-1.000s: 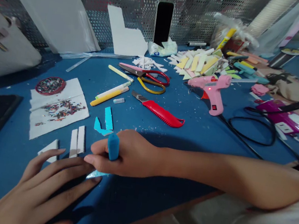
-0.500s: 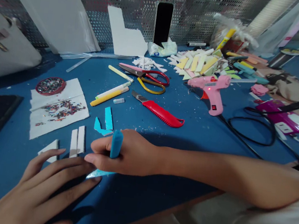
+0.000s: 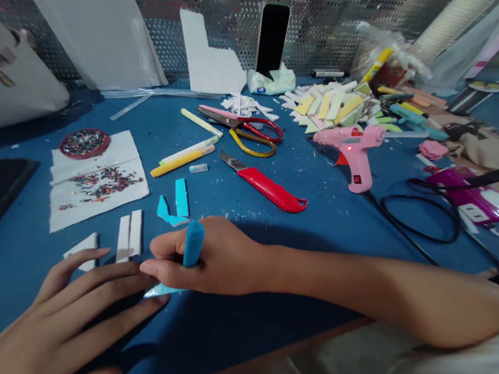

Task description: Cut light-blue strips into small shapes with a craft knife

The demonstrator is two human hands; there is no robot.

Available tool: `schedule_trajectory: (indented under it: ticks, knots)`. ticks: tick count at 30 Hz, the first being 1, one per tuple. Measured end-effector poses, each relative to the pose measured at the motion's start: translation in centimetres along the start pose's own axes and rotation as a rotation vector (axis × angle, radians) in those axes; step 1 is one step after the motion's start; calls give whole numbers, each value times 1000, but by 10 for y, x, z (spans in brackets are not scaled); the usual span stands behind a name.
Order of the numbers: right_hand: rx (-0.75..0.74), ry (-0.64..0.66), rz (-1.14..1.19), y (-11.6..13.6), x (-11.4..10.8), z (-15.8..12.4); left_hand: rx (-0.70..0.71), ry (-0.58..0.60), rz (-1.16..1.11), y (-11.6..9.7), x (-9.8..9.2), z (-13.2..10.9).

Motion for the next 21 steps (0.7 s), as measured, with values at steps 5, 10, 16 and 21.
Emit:
schedule_trajectory:
  ticks: [5,10,16,21]
  knots:
    - [0,3,6,0,0,0,7,-13,7,0,1,-2]
    - [-11,-1,7,1,0,1,4,1,5,1,2,-1]
    - [-17,-2,-11,2,-1,1,0,0,1,0,1,-1]
    - [-22,-28,59,2,-4,0,3,1,7,0,1,-2]
Point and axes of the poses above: each hand's wrist, its own z-axis towards the middle knuckle, its own x-axis out of the palm, y = z × x, the point moved 9 cm from there along z, towards the middle knuckle, and after that the axes turned 8 degrees about -z, right-handed, at the moved point
